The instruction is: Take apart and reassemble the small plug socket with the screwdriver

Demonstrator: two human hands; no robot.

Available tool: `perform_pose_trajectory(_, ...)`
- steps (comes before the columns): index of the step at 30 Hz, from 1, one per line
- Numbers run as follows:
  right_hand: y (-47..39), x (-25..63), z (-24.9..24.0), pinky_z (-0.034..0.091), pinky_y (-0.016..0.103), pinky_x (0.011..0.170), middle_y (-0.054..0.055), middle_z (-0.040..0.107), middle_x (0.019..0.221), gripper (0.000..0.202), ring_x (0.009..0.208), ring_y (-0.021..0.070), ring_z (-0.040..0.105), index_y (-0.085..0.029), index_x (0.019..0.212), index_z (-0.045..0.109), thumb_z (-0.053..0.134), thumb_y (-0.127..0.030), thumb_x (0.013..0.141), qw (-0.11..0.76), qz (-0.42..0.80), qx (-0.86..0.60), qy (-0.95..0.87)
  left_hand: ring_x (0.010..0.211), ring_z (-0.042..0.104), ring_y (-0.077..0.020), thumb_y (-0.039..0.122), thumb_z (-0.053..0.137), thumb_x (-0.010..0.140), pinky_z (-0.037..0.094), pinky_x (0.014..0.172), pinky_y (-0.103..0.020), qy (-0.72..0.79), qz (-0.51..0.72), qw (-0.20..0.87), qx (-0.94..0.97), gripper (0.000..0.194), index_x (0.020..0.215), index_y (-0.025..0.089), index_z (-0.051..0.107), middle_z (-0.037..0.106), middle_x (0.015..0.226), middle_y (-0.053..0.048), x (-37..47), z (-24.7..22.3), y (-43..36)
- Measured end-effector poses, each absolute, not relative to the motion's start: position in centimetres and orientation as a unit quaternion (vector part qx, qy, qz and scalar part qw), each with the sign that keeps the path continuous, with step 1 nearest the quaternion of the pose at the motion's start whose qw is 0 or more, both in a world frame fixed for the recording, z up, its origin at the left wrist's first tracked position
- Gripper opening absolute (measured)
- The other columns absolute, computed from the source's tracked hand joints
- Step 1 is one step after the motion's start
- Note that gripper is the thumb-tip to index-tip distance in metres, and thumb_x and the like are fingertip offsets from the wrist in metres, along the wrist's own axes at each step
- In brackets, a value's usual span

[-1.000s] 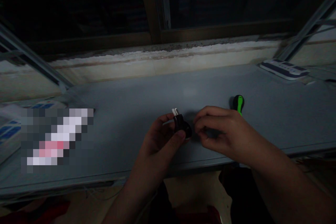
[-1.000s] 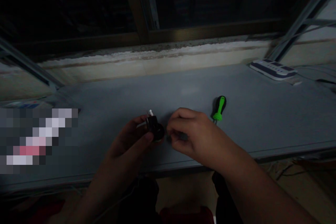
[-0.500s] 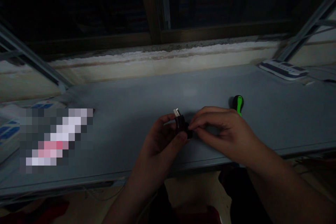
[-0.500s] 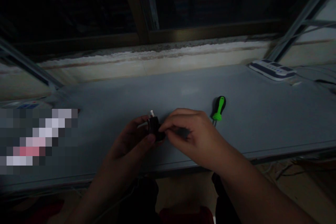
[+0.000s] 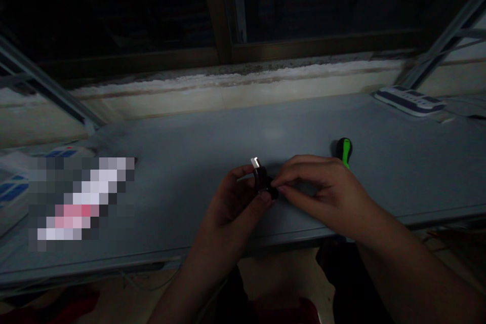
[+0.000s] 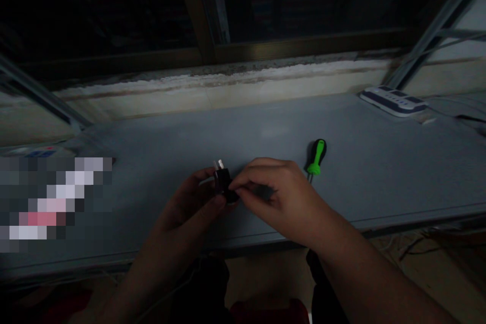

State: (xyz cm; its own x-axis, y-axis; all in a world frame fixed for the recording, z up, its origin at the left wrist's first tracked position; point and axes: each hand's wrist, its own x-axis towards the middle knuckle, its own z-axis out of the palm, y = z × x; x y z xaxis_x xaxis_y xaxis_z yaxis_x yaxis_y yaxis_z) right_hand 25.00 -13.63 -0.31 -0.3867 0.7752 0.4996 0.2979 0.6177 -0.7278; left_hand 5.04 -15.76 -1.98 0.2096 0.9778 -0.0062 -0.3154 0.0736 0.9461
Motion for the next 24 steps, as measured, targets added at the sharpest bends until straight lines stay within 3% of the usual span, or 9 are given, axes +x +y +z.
perform_pose_trajectory(8, -13.59, 24.88, -0.22, 0.052, 0.02, 0.077, -0.003, 0.076, 0.091, 0.007, 0.084, 0.0069, 0.07, -0.019, 0.095, 0.074, 0.07, -0.016, 0.092, 0.432, 0.271, -0.361, -0.781, 0.105, 0.068, -0.0123, 0.024, 0.083, 0.087, 0.054, 0.095, -0.023, 0.356, 0.499, 0.644, 0.458, 0.039, 0.122, 0.028, 0.064, 0.073, 0.112, 0.0, 4.96, -2.1, -15.73)
perform_pose_trajectory(15, -13.5, 25.2, -0.17, 0.053, 0.025, 0.077, 0.001, 0.074, 0.091, 0.005, 0.086, 0.0105, 0.069, -0.019, 0.094, 0.075, 0.069, -0.019, 0.094, 0.427, 0.275, -0.337, -0.793, 0.106, 0.067, -0.0131, 0.025, 0.083, 0.087, 0.054, 0.092, -0.023, 0.375, 0.476, 0.645, 0.467, 0.051, 0.132, 0.03, 0.06, 0.069, 0.122, -0.001, 4.54, -2.29, -15.86)
perform_pose_trajectory(24, -13.56, 25.21, 0.22, 0.055, 0.03, 0.081, 0.006, 0.074, 0.098, 0.008, 0.091, 0.0156, 0.069, -0.019, 0.097, 0.075, 0.068, -0.019, 0.095, 0.422, 0.282, -0.333, -0.795, 0.105, 0.067, -0.0117, 0.02, 0.08, 0.089, 0.053, 0.092, -0.021, 0.351, 0.488, 0.64, 0.479, 0.034, 0.116, 0.03, 0.064, 0.068, 0.117, 0.002, 4.74, -1.76, -15.92)
